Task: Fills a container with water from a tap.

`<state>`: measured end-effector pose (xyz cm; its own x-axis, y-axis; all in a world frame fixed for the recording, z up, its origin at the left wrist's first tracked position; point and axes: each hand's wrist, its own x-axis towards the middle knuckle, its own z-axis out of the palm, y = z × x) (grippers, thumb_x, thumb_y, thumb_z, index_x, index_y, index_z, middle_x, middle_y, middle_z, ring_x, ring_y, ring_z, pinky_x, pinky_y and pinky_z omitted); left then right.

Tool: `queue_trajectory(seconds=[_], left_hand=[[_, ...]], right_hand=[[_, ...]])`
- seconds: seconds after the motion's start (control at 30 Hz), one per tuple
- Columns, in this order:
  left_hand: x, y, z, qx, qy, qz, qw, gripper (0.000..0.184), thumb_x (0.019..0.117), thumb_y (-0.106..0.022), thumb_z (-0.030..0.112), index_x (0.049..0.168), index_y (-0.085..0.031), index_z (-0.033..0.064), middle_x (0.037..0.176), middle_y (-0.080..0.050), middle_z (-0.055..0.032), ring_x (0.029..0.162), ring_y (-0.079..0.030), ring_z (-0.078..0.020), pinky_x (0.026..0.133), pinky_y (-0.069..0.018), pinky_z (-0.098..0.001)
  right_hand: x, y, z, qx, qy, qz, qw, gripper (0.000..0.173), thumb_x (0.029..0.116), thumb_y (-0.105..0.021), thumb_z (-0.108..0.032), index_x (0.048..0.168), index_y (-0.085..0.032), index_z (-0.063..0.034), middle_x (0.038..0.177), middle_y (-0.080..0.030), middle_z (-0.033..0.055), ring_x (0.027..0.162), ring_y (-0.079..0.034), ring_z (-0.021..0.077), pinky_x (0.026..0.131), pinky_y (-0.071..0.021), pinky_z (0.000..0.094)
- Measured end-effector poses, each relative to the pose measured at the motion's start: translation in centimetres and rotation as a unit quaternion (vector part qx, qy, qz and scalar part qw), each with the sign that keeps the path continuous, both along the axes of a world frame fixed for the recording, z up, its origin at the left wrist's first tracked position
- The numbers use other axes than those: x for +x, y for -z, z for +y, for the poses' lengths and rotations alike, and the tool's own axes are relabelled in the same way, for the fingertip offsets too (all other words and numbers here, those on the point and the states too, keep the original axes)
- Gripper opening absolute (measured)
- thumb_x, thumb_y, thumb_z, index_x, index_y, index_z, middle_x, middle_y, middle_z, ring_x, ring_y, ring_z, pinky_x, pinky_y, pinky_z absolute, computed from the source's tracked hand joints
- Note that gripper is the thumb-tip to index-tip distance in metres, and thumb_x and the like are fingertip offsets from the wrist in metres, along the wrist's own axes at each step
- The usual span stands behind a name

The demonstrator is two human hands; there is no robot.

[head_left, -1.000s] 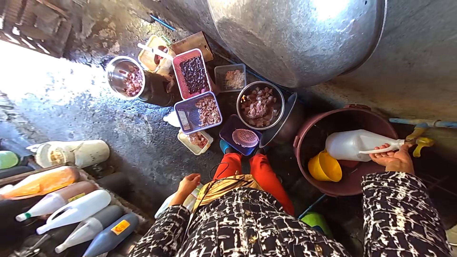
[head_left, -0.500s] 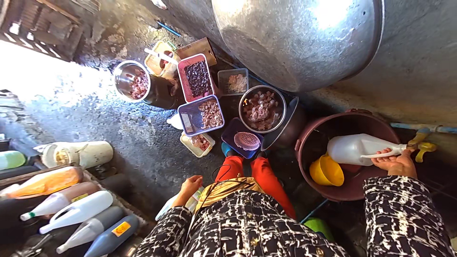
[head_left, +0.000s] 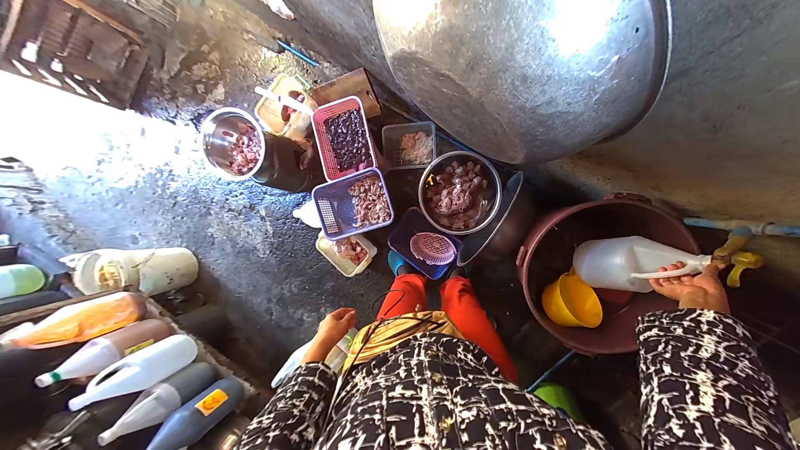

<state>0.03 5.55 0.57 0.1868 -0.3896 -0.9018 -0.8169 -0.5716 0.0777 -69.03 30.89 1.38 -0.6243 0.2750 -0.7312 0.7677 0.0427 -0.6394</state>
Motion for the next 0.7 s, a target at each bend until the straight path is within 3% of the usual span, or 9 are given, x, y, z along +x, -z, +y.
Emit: queue_trajectory(seconds=[0.07,0.2,0.7], left_hand=[[0.02,-0.09,-0.03,0.002,0.002,-0.003,1.0,0.035,0.1108,-0.047,0.02,0.135,-0.059,-0.0015,0.122,-0.067,-0.0237,0.105,-0.068,-0.0289,0.095,-0.0527,-0.0447],[0.15,-0.12,0.04,0.001,0.005,0.002,1.0,0.036,0.1109,-0.046,0.021,0.136,-0.059,-0.0024,0.123,-0.067,-0.0253,0.107,-0.068,-0.0323,0.097,-0.052,-0.048],[-0.72,-0.25,-0.73,0.001,0.006,0.01,1.0,0.036,0.1109,-0.046,0.021,0.136,-0.058,-0.0019,0.122,-0.067,-0.0235,0.106,-0.068,-0.0281,0.096,-0.0524,-0.0439]], right_hand=[[0.14,-0.19,-0.15,0.002,-0.004,0.004,1.0,0.054,0.1075,-0.029,-0.06,0.124,-0.05,-0.0129,0.102,-0.058,0.0018,0.093,-0.062,0.012,0.085,-0.0516,0.0358],[0.43,-0.62,0.17,-0.019,-0.04,0.002,0.999,0.058,0.109,-0.022,-0.058,0.138,-0.043,-0.0121,0.116,-0.057,0.0033,0.108,-0.06,0.0121,0.094,-0.0487,0.0389],[-0.08,-0.04,0.16,-0.018,-0.019,0.0,1.0,0.062,0.1081,-0.024,-0.059,0.141,-0.043,-0.0109,0.126,-0.055,0.0066,0.12,-0.056,0.0189,0.103,-0.0445,0.0502]])
